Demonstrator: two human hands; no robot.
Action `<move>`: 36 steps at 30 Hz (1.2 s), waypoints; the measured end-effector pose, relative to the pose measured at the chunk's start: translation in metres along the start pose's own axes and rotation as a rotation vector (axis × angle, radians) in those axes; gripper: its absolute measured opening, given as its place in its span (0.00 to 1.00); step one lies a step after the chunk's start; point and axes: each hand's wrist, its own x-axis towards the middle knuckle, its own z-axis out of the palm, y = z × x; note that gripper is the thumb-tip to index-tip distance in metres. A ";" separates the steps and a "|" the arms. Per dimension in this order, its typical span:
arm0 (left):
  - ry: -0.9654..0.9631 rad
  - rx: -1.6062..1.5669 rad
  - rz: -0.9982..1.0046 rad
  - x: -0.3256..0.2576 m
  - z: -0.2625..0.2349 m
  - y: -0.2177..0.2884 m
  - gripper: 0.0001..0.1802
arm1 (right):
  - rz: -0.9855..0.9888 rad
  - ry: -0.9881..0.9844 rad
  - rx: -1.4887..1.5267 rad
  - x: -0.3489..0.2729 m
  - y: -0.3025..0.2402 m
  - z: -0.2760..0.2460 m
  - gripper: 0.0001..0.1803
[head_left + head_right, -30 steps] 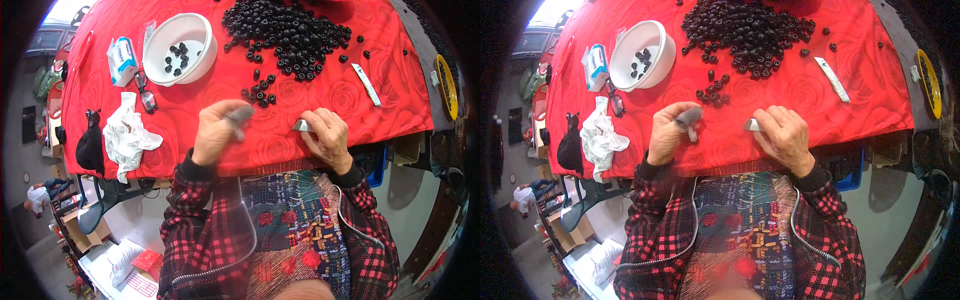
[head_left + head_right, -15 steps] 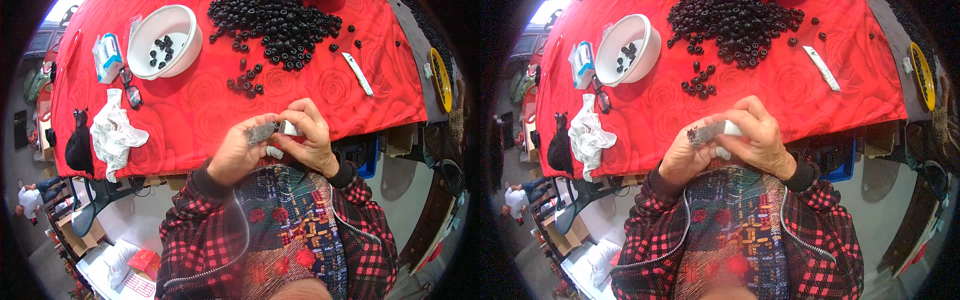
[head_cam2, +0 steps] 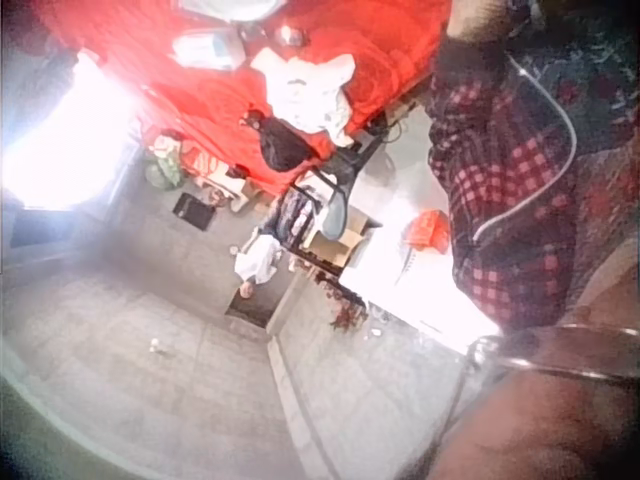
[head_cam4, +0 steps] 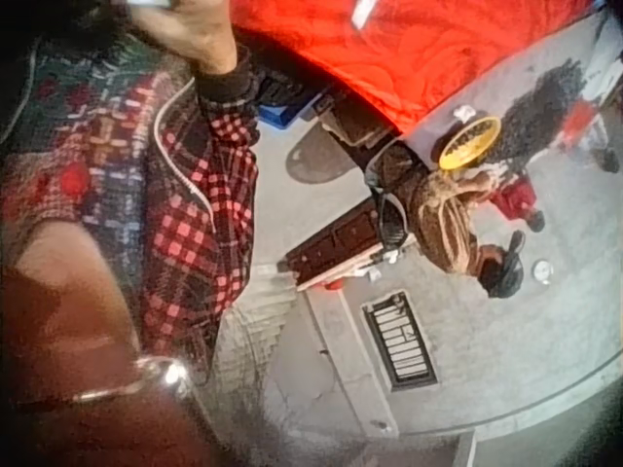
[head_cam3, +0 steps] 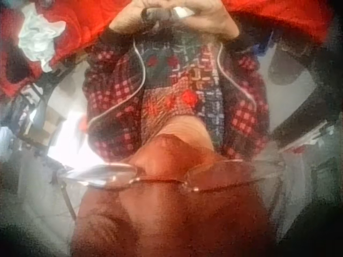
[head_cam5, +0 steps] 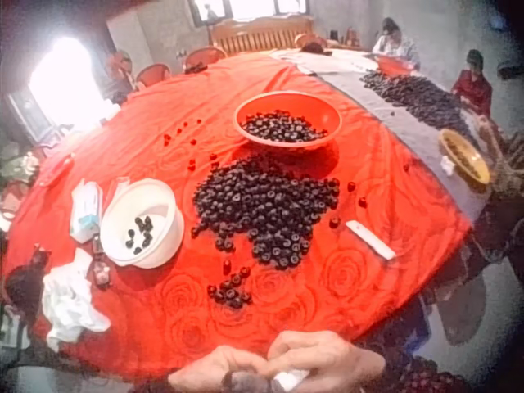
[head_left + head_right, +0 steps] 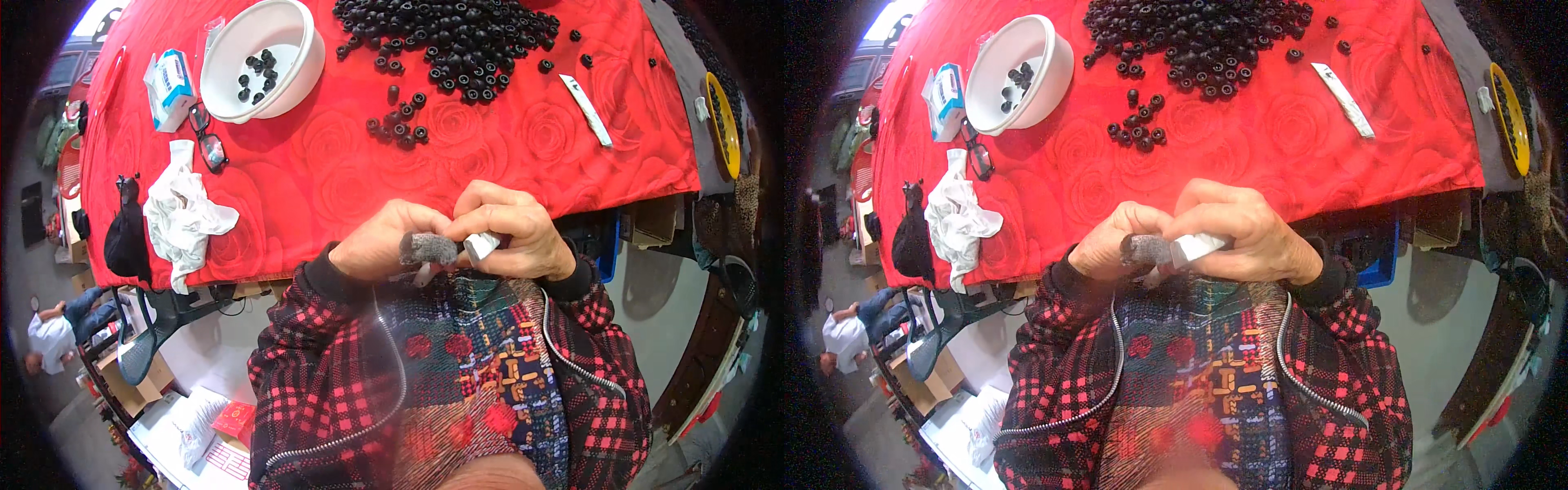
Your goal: The person sits at a table covered with a red cloth and repeatedly picks up small dark berries. Using a small knife, they peel the skin off each berry and place the peeled fruit into a white bowl. The process is repeated continuously throughout the clip.
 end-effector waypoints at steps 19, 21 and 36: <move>0.265 -0.198 0.406 0.004 0.039 -0.008 0.15 | -0.357 0.354 -0.574 -0.003 -0.008 0.007 0.19; 0.309 -0.146 0.476 0.006 0.038 -0.012 0.13 | -0.303 0.335 -0.568 -0.004 -0.009 0.007 0.19; 0.471 0.150 0.474 0.006 0.040 -0.006 0.11 | 0.160 0.295 -0.358 -0.003 -0.012 0.002 0.16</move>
